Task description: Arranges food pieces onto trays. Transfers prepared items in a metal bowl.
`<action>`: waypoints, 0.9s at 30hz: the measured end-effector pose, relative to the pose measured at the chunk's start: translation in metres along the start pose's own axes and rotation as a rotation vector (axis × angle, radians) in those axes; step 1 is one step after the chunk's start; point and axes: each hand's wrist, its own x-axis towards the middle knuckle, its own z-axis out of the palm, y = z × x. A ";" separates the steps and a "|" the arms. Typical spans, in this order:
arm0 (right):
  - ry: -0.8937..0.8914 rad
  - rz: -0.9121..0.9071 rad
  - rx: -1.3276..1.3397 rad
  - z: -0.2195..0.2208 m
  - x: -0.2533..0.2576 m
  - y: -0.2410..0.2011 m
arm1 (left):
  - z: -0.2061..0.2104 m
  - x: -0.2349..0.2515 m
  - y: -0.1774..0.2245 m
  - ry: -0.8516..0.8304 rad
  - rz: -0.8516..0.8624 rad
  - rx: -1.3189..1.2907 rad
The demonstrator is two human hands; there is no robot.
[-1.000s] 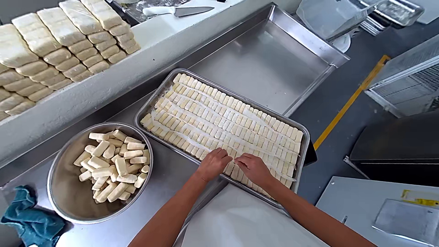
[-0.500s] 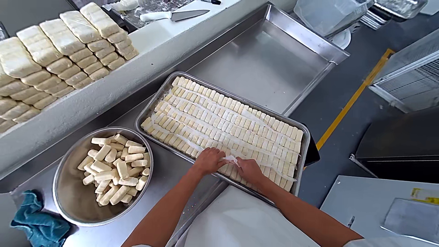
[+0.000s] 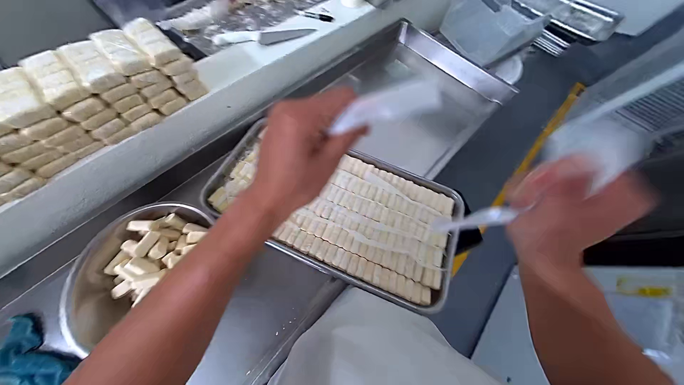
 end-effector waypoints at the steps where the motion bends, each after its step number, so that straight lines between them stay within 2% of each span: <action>1: 0.093 -0.057 0.095 -0.003 0.035 -0.015 | 0.001 0.001 0.003 0.037 -0.028 -0.077; 3: 0.157 -0.126 0.250 0.000 0.086 -0.040 | 0.010 -0.003 0.008 0.103 -0.099 -0.292; 5: 0.119 -0.141 0.363 0.025 0.102 -0.066 | 0.024 -0.020 0.016 0.138 -0.184 -0.509; 8: -0.162 -0.074 0.419 0.086 0.066 -0.093 | 0.042 -0.063 0.030 0.032 -0.299 -0.753; 10: -0.427 0.033 0.455 0.121 0.030 -0.097 | 0.049 -0.099 0.036 0.041 -0.484 -0.850; 12: -0.605 0.133 0.468 0.143 0.003 -0.095 | 0.051 -0.139 0.030 0.108 -0.615 -0.852; 15: -0.696 0.205 0.480 0.158 -0.022 -0.078 | 0.028 -0.186 0.013 0.306 -0.713 -0.679; 18: -0.826 0.232 0.397 0.177 -0.048 -0.056 | 0.001 -0.192 -0.007 0.540 -0.804 -0.600; 20: -0.949 0.242 0.279 0.196 -0.074 -0.042 | -0.010 -0.183 -0.029 0.575 -0.828 -0.528; 21: -1.020 0.246 0.191 0.205 -0.088 -0.035 | -0.012 -0.181 -0.045 0.528 -0.828 -0.464; 23: -1.204 0.269 -0.079 0.218 -0.115 -0.020 | -0.010 -0.181 -0.079 0.300 -0.863 -0.312; 25: -1.353 0.278 -0.324 0.219 -0.140 -0.002 | -0.004 -0.187 -0.104 -0.035 -0.955 -0.125; 27: -1.411 0.303 -0.414 0.205 -0.162 0.019 | 0.002 -0.200 -0.117 -0.382 -1.059 0.123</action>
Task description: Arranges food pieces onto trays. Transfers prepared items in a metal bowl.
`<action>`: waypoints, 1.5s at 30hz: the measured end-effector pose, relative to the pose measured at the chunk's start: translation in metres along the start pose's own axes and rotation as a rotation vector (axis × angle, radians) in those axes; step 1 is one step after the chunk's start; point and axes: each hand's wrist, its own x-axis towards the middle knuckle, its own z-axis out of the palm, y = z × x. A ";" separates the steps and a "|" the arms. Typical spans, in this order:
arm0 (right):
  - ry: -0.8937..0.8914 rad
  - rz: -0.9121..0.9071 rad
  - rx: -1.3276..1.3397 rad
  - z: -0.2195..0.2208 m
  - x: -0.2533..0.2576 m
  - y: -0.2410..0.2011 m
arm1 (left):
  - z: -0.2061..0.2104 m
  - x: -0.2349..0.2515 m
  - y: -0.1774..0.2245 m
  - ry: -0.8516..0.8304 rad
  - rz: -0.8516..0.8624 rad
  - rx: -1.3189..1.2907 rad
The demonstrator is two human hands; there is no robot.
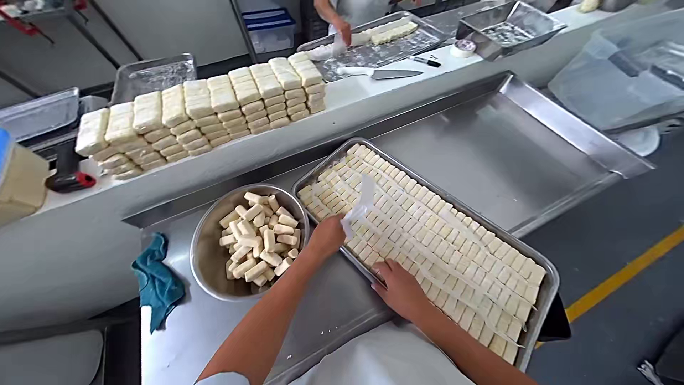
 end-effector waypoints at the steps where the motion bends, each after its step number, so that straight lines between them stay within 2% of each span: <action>1: 0.009 0.003 0.006 0.010 -0.006 0.014 | 0.003 -0.002 -0.007 -0.064 -0.079 0.169; 3: 0.081 -0.021 0.057 0.026 -0.025 0.039 | 0.007 -0.010 -0.017 -0.109 -0.176 0.387; 6: 0.229 -0.013 0.198 0.037 -0.050 0.064 | 0.008 -0.014 -0.018 -0.066 -0.214 0.442; 9: 0.295 0.019 0.318 0.036 -0.062 0.081 | 0.011 -0.018 -0.021 -0.055 -0.261 0.479; 11: 0.365 0.012 0.365 0.033 -0.066 0.091 | 0.006 -0.023 -0.021 -0.084 -0.298 0.391; 13: 0.430 0.014 0.392 0.028 -0.069 0.102 | -0.010 -0.020 -0.027 -0.052 -0.260 0.117; 15: 0.455 0.037 0.417 0.022 -0.074 0.112 | -0.040 -0.011 -0.033 0.187 -0.142 -0.135; 17: 0.456 0.065 0.434 0.017 -0.079 0.121 | -0.087 0.007 -0.032 0.507 0.001 -0.221; 19: 0.441 0.090 0.435 0.012 -0.082 0.128 | -0.131 0.034 -0.040 0.785 0.148 -0.184; 21: 0.414 0.098 0.449 0.008 -0.084 0.132 | -0.161 0.060 -0.057 0.884 0.150 -0.037; 22: 0.406 0.098 0.459 0.007 -0.084 0.133 | -0.169 0.069 -0.067 0.833 0.083 0.064; 26: 0.426 0.084 0.488 0.004 -0.087 0.133 | -0.180 0.090 -0.113 0.330 -0.370 0.411; 27: 0.434 0.087 0.490 0.004 -0.088 0.135 | -0.182 0.095 -0.120 0.248 -0.463 0.458; 29: 0.448 0.096 0.491 0.007 -0.089 0.138 | -0.190 0.100 -0.125 0.169 -0.535 0.495; 32: 0.437 0.108 0.483 0.010 -0.090 0.145 | -0.203 0.104 -0.127 0.121 -0.550 0.525; 35: 0.445 0.111 0.459 0.004 -0.086 0.149 | -0.198 0.099 -0.088 0.103 -0.491 0.625; 38: 0.452 0.122 0.448 -0.004 -0.078 0.149 | -0.158 0.097 -0.046 -0.002 -0.264 0.614; 41: 0.421 0.128 0.445 -0.011 -0.071 0.141 | -0.104 0.105 -0.052 -0.275 -0.119 0.584; 43: 0.407 0.122 0.440 -0.015 -0.069 0.138 | -0.086 0.107 -0.060 -0.347 -0.148 0.710; 45: 0.422 0.121 0.433 -0.015 -0.069 0.140 | -0.090 0.103 -0.048 -0.365 -0.304 0.854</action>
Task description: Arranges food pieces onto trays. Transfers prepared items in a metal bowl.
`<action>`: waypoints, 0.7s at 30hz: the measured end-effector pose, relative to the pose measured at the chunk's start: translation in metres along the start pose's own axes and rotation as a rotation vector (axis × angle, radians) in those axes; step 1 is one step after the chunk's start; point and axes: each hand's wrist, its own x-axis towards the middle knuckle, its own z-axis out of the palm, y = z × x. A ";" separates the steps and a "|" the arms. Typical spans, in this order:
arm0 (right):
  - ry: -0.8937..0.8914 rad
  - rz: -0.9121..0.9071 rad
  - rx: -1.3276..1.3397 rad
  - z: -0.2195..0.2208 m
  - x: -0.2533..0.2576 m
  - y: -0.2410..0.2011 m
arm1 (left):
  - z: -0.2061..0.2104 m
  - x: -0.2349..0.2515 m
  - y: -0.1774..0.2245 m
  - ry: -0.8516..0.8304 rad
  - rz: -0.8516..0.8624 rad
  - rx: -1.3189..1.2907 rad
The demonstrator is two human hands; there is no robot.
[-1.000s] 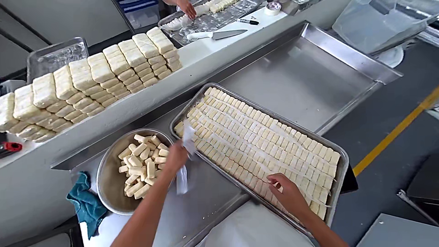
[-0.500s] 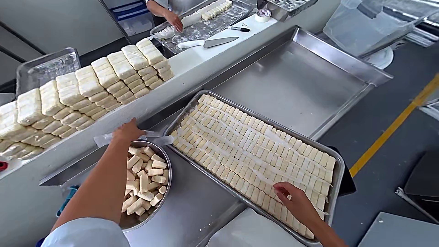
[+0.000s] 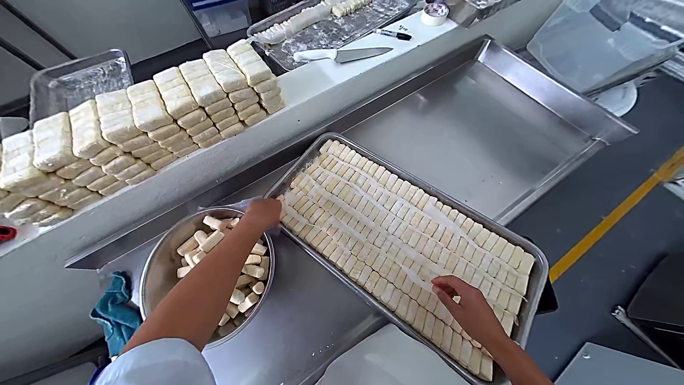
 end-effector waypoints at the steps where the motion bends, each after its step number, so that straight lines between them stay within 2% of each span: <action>1: 0.010 0.001 0.000 0.000 -0.001 0.003 | -0.008 -0.006 -0.001 -0.031 -0.074 0.048; 4: 0.006 0.014 0.018 0.002 -0.004 0.011 | -0.021 -0.011 -0.012 -0.008 -0.122 0.055; 6: 0.001 0.025 0.031 0.005 -0.004 0.013 | -0.020 0.002 -0.015 0.116 -0.021 -0.145; 8: 0.020 0.024 -0.005 0.005 -0.003 0.018 | -0.013 0.023 -0.006 0.160 0.034 -0.348; 10: 0.115 0.047 -0.093 -0.007 -0.003 0.033 | -0.002 0.036 0.011 0.176 -0.067 -0.414; 13: 0.366 0.230 -0.209 -0.042 -0.007 0.074 | 0.019 0.051 0.034 0.297 -0.234 -0.486; 15: 0.519 0.350 -0.260 -0.050 -0.019 0.102 | 0.028 0.058 0.042 0.360 -0.270 -0.504; 21: 0.698 0.351 -0.225 -0.047 -0.041 0.111 | 0.026 0.062 0.038 0.365 -0.279 -0.438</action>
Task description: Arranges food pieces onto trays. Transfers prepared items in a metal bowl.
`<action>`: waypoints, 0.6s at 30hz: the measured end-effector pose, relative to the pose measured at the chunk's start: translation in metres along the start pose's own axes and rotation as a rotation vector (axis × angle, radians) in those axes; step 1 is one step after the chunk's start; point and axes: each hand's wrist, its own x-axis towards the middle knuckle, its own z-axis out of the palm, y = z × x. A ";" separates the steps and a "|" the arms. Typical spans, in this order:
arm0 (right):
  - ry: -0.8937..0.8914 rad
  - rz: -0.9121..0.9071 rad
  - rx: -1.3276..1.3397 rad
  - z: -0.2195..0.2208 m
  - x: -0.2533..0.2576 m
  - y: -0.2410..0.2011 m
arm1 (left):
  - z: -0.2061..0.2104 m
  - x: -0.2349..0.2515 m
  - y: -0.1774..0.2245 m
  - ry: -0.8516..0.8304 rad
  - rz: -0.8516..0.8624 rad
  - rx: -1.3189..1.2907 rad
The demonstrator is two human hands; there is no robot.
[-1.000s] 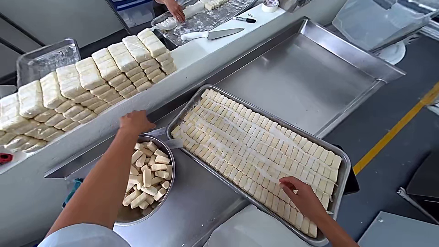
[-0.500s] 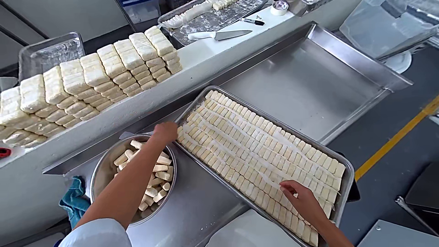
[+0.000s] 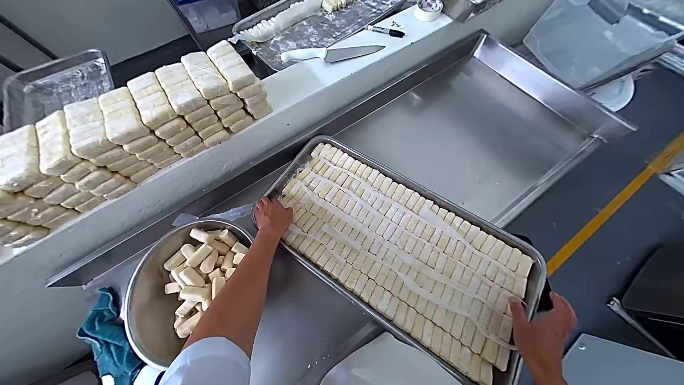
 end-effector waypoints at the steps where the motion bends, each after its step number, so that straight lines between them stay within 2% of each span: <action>1: -0.022 0.063 0.032 -0.002 -0.004 0.011 | -0.001 -0.002 0.000 -0.011 0.001 0.038; 4: -0.113 0.296 0.180 0.001 -0.016 0.035 | -0.006 -0.006 0.003 -0.034 0.037 0.159; 7: -0.155 0.446 0.245 0.011 -0.020 0.021 | -0.016 -0.005 0.002 -0.057 0.078 0.254; 10: -0.174 0.475 0.224 0.010 -0.020 0.010 | -0.019 0.000 -0.011 -0.051 0.222 0.282; 13: -0.180 0.456 0.236 0.010 -0.019 0.010 | -0.014 0.006 -0.026 -0.126 0.381 0.326; 18: -0.173 0.470 0.246 0.011 -0.019 0.013 | -0.016 0.006 -0.015 -0.171 0.292 0.288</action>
